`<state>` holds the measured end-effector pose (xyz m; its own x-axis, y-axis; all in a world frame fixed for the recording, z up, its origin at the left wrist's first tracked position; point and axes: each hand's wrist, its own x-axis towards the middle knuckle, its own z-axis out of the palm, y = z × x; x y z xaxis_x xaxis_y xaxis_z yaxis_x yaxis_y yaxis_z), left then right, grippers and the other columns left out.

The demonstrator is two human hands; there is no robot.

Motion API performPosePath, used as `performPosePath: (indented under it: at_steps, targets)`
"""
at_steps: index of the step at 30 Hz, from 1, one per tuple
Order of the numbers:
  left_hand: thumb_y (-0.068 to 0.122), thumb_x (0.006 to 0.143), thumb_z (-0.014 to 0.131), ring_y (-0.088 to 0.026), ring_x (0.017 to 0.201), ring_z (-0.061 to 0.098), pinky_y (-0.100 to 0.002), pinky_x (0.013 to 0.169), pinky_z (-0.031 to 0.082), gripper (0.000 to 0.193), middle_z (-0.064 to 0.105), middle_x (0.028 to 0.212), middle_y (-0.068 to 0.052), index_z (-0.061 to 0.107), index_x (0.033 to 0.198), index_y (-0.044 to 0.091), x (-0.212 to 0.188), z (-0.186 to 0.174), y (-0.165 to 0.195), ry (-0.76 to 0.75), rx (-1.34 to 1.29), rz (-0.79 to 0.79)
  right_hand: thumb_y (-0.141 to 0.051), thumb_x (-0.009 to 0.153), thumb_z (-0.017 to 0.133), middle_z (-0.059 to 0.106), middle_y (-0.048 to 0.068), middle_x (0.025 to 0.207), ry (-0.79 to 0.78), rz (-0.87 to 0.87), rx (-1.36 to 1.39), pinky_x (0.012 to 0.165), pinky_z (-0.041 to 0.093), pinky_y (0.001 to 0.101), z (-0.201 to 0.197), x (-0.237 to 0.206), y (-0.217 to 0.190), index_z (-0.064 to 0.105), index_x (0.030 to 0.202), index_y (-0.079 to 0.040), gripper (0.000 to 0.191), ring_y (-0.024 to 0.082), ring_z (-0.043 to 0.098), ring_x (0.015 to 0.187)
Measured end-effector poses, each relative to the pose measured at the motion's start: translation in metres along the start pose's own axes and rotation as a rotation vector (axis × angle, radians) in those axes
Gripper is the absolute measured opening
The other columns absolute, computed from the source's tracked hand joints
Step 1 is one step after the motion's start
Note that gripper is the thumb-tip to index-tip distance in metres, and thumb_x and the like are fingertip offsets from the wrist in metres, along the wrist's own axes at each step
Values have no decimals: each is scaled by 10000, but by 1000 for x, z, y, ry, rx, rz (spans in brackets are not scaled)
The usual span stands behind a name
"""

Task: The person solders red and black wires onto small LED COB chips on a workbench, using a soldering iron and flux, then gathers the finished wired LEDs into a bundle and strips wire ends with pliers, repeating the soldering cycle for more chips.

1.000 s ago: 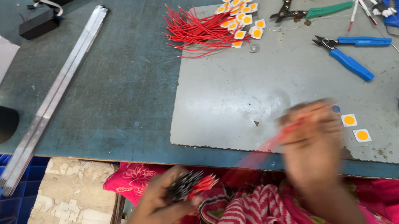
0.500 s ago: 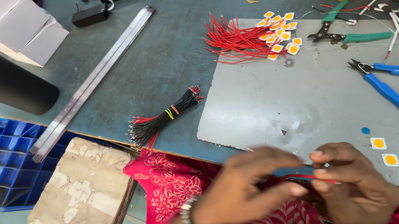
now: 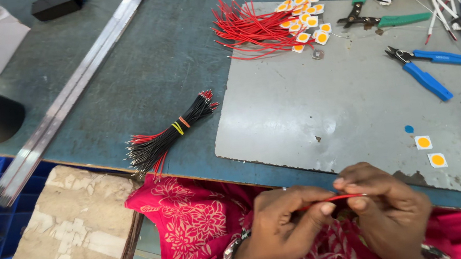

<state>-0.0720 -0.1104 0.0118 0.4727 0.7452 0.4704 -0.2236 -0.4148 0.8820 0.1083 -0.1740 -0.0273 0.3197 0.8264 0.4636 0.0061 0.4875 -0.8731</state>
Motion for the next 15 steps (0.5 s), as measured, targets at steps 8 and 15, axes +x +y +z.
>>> performPosePath:
  at_steps: [8,15]
  targets:
    - [55,942,719,-74,629,667,-216,577,523,118,744,747,-41,739,1032,-19,-8,-63,22,334,399,-150,-118,868,772,719,94,1191,-246,-136,-1041,997,507,341,-81,109,-53,727,1025,-83,167,223,668,1138]
    - [66,895,710,-15,588,583,-199,533,471,83,687,665,-14,708,911,-16,-23,-36,-17,298,303,-226,-544,921,626,650,173,1329,-457,-110,-1801,1018,492,486,-146,179,-2,578,1455,-103,694,357,601,1221]
